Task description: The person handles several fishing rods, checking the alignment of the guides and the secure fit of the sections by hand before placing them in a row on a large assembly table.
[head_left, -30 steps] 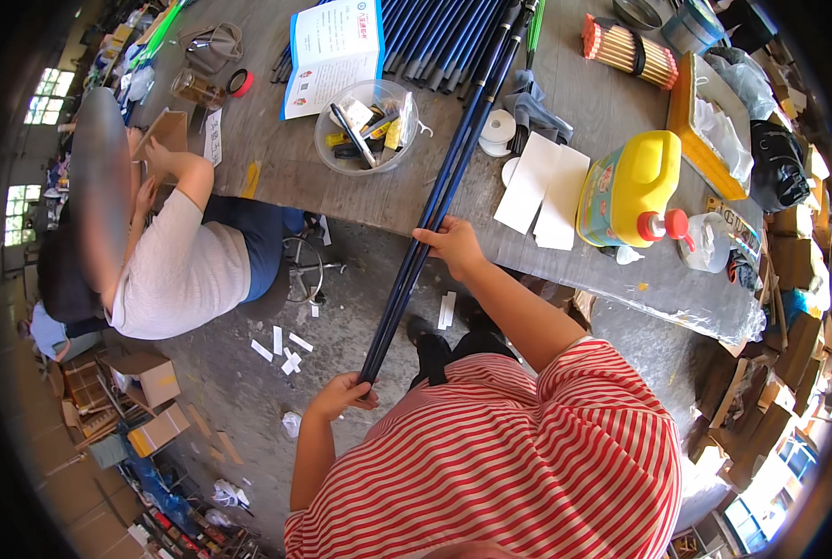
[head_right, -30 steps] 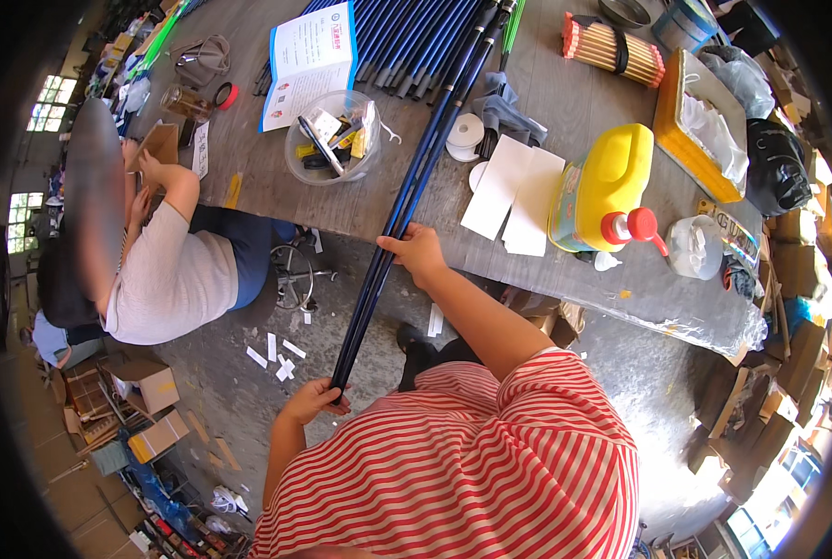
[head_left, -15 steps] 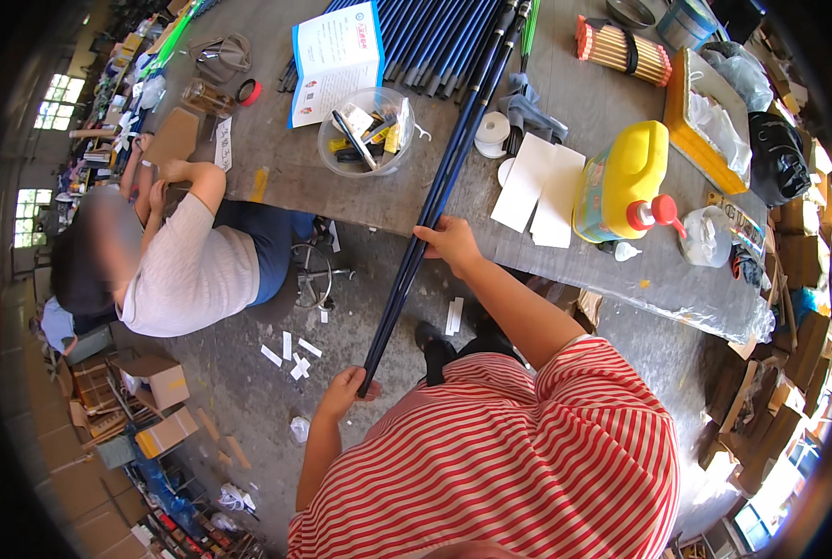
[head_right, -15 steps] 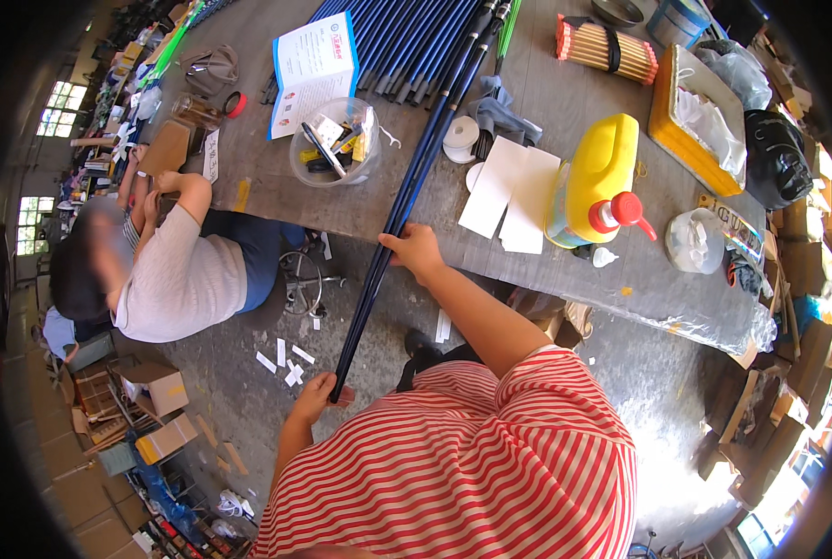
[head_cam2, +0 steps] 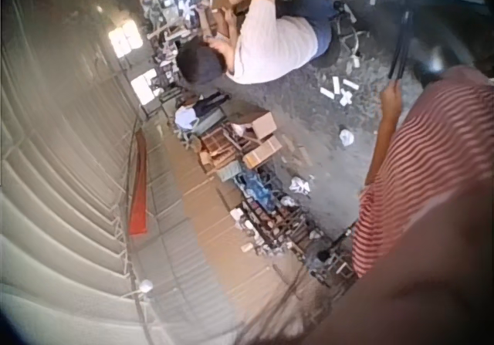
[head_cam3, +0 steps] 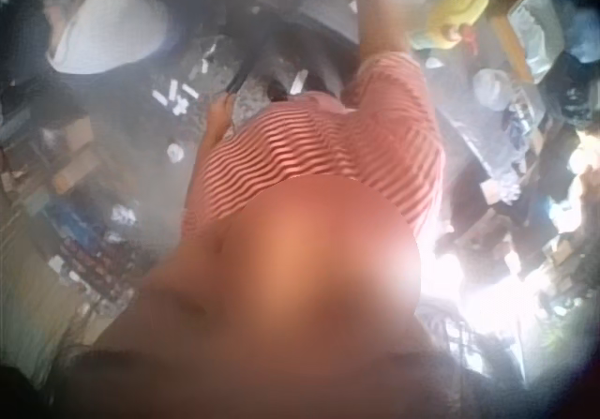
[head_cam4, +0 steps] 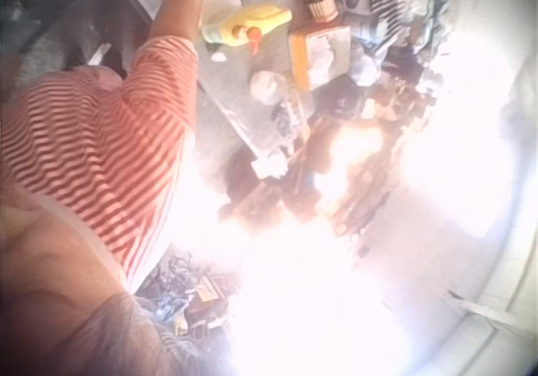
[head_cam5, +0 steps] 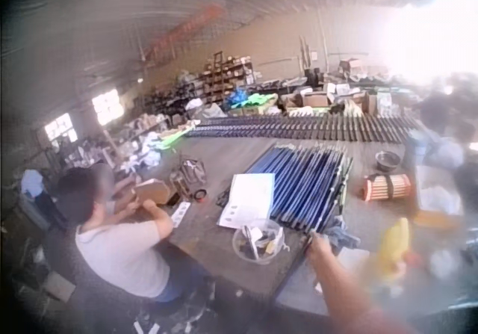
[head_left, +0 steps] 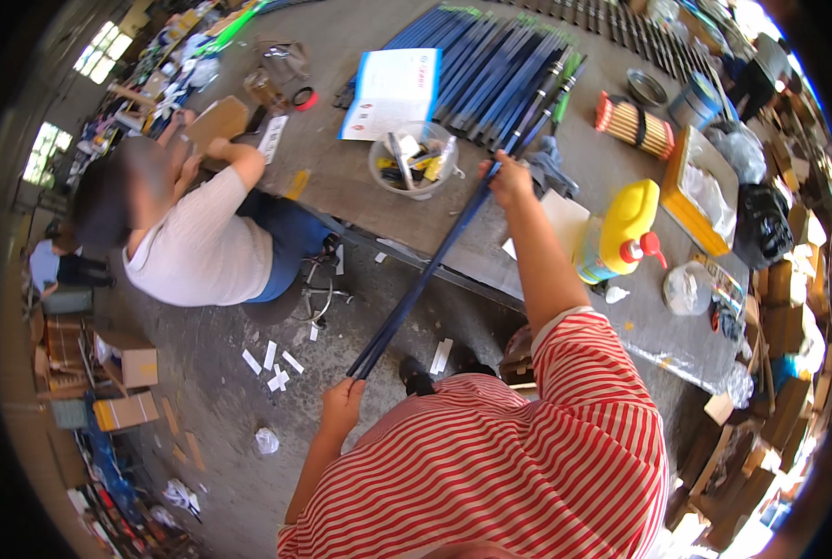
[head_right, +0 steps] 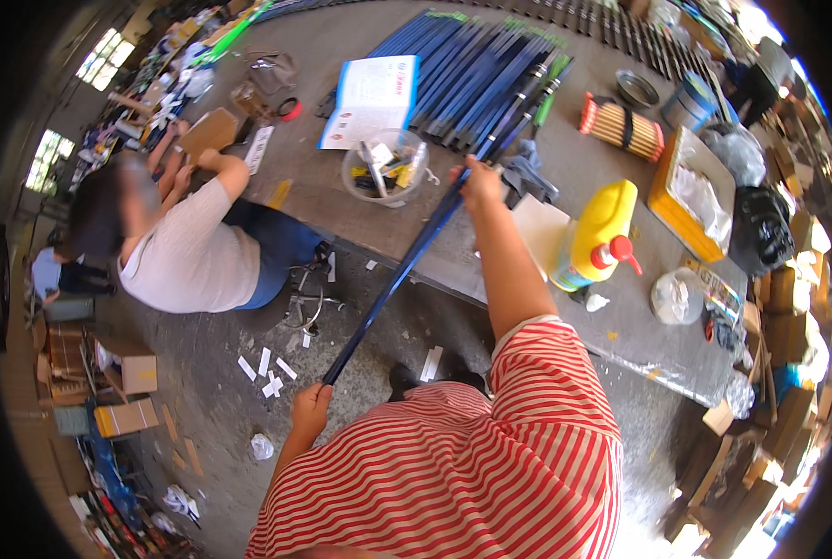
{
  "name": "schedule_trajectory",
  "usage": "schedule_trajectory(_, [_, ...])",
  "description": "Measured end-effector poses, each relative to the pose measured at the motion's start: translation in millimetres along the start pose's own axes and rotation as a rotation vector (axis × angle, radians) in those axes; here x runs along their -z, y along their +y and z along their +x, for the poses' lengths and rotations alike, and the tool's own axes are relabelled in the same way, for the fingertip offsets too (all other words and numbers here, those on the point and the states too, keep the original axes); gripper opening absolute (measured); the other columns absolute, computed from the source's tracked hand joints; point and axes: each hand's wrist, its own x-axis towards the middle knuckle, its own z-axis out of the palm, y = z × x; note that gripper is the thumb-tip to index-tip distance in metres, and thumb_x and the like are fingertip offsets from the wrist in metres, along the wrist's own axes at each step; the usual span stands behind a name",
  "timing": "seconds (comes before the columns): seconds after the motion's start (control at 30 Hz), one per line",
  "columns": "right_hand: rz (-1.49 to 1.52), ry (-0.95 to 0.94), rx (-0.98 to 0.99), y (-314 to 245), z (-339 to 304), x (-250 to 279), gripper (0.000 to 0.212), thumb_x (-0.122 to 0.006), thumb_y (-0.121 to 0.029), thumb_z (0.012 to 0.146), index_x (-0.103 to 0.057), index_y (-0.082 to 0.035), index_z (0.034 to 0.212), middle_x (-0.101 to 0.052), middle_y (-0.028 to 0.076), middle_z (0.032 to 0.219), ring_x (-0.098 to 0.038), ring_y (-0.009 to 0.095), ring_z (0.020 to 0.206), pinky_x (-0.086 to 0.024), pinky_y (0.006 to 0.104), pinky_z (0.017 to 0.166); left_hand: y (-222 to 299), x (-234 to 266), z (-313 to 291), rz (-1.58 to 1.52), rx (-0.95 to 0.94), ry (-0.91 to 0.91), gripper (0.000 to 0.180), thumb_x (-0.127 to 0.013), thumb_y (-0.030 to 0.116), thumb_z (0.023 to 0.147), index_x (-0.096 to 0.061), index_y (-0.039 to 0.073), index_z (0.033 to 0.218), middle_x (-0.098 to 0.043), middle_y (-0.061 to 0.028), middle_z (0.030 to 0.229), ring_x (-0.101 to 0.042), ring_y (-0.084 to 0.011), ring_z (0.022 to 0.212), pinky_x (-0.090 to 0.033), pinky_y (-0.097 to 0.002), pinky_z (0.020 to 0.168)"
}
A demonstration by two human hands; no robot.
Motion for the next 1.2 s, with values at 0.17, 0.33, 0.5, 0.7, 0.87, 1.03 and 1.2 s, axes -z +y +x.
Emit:
schedule_trajectory(0.17, [0.154, -0.037, 0.134, -38, 22, -13, 0.021, -0.046, -0.021, 0.087, -0.046, -0.002, 0.079, -0.049, 0.009, 0.062, -0.047, 0.019, 0.050, -0.042, 0.0304, 0.046, -15, 13, -48, 0.216, -0.210, 0.203, 0.018, -0.055, 0.020, 0.080, -0.055, 0.003, 0.074, -0.053, -0.0120, 0.064, -0.052, -0.0285, 0.056, -0.040, -0.0367, 0.049])
schedule_trajectory(0.33, [0.196, -0.256, 0.055, -108, 34, -8, 0.026, -0.042, -0.029, 0.089, -0.045, -0.006, 0.079, -0.035, -0.001, 0.057, -0.030, 0.008, 0.044, -0.026, 0.0230, 0.039, 6, 33, -94, 0.503, -0.201, 0.216, 0.025, -0.055, 0.023, 0.080, -0.053, -0.001, 0.086, -0.055, -0.0139, 0.069, -0.056, -0.0299, 0.060, -0.044, -0.0391, 0.049])
schedule_trajectory(0.5, [0.272, -0.593, -0.132, -155, -8, -32, 0.045, -0.031, -0.047, 0.090, -0.038, -0.009, 0.066, -0.025, -0.004, 0.050, -0.019, 0.007, 0.039, -0.019, 0.0212, 0.034, 26, 43, -118, 0.377, 0.058, -0.090, 0.034, -0.046, 0.036, 0.084, -0.052, 0.003, 0.081, -0.057, -0.0182, 0.064, -0.057, -0.0356, 0.058, -0.045, -0.0422, 0.051])
schedule_trajectory(0.7, [0.627, -1.020, -0.129, -120, -123, -75, 0.043, -0.034, -0.049, 0.088, -0.037, -0.012, 0.066, -0.028, -0.004, 0.049, -0.024, 0.007, 0.039, -0.023, 0.0209, 0.035, 57, 15, -90, -0.259, 0.024, -0.015, 0.039, -0.036, 0.040, 0.089, -0.055, 0.006, 0.092, -0.058, -0.0116, 0.068, -0.056, -0.0245, 0.065, -0.044, -0.0327, 0.060])
schedule_trajectory(0.87, [0.422, -0.739, -0.124, -2, -255, -110, 0.045, -0.038, -0.054, 0.085, -0.042, -0.012, 0.069, -0.034, -0.004, 0.049, -0.032, 0.008, 0.040, -0.027, 0.0225, 0.039, 58, 42, -3, -0.805, 0.164, -0.423, 0.046, -0.029, 0.042, 0.092, -0.053, 0.002, 0.088, -0.045, 0.0002, 0.056, -0.034, -0.0061, 0.038, -0.027, -0.0209, 0.038])
schedule_trajectory(1.03, [-0.222, -0.635, -0.124, 73, -278, -86, 0.031, -0.041, -0.030, 0.090, -0.051, -0.003, 0.079, -0.056, 0.008, 0.073, -0.056, 0.017, 0.070, -0.046, 0.0273, 0.064, 94, 20, 43, -0.464, -0.117, -0.076, 0.036, -0.044, 0.032, 0.089, -0.054, 0.002, 0.073, -0.051, -0.0087, 0.051, -0.049, -0.0209, 0.043, -0.035, -0.0310, 0.042])
schedule_trajectory(1.2, [-0.342, -0.536, -0.111, 88, -239, -54, 0.038, -0.044, -0.036, 0.089, -0.052, 0.000, 0.085, -0.058, 0.010, 0.078, -0.058, 0.018, 0.073, -0.047, 0.0284, 0.068, 73, -9, 90, -0.129, -0.318, -0.022, 0.030, -0.049, 0.023, 0.086, -0.051, -0.001, 0.068, -0.050, -0.0097, 0.053, -0.050, -0.0186, 0.047, -0.036, -0.0307, 0.045])
